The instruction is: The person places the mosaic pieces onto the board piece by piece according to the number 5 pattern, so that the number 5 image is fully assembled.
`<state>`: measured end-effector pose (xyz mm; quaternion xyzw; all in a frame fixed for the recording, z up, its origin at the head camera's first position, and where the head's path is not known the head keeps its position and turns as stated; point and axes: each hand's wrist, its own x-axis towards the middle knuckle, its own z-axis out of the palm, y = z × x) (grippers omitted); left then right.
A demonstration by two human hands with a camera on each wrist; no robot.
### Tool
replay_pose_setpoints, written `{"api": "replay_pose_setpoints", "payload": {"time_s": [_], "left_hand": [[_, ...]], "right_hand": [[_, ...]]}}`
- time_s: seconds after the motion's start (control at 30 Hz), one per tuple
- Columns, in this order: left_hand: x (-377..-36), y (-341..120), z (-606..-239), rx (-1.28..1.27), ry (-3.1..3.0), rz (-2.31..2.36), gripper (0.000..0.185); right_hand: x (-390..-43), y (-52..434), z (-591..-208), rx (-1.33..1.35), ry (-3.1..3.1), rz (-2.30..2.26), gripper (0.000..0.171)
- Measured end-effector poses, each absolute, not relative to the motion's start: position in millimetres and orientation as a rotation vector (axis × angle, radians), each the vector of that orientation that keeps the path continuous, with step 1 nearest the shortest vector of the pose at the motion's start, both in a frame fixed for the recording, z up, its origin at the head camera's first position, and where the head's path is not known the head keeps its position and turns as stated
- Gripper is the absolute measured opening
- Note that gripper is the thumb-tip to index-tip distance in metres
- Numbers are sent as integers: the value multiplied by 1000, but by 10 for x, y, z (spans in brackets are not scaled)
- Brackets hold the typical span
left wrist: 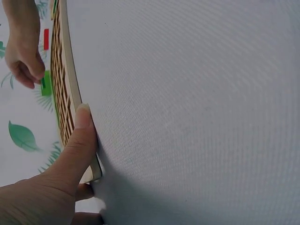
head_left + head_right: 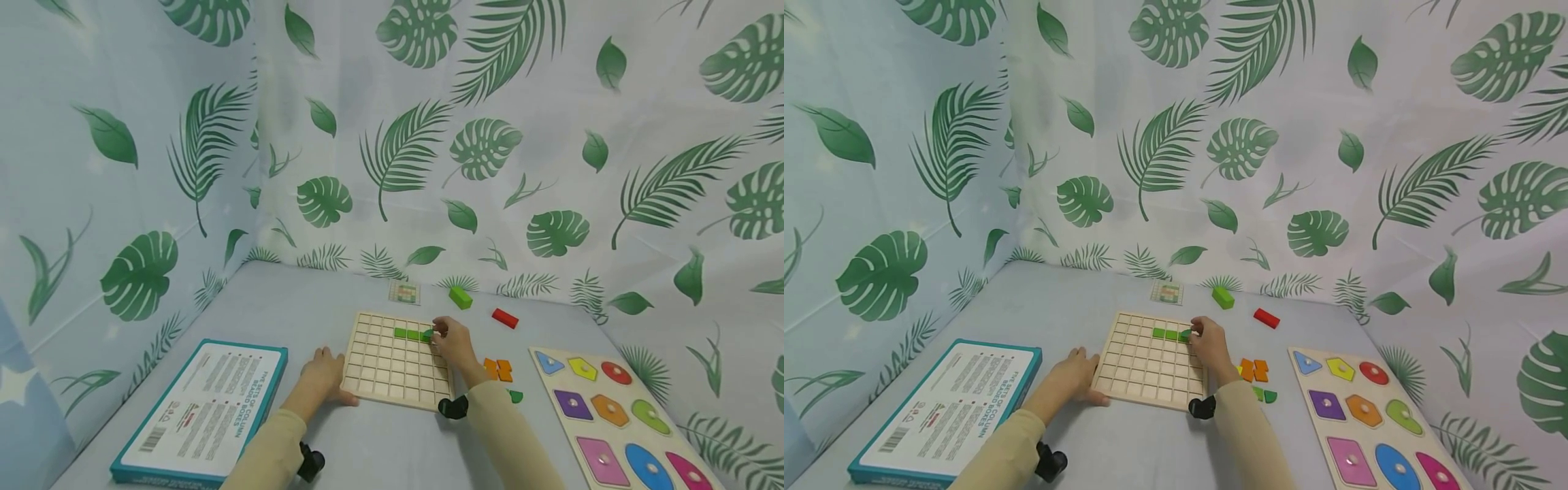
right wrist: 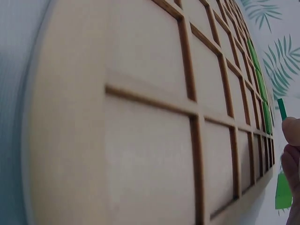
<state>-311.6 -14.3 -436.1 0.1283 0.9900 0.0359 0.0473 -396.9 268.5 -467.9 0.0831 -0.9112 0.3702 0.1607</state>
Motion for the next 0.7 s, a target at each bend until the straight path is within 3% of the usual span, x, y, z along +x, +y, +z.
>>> {"api": "replay_pose_setpoints", "payload": {"time_s": [0.7], "left_hand": [[-3128,-153,-4368,396,3015,94,93]], "right_hand": [[-4113,2274,-4744,368,-2599,1101,28]]}}
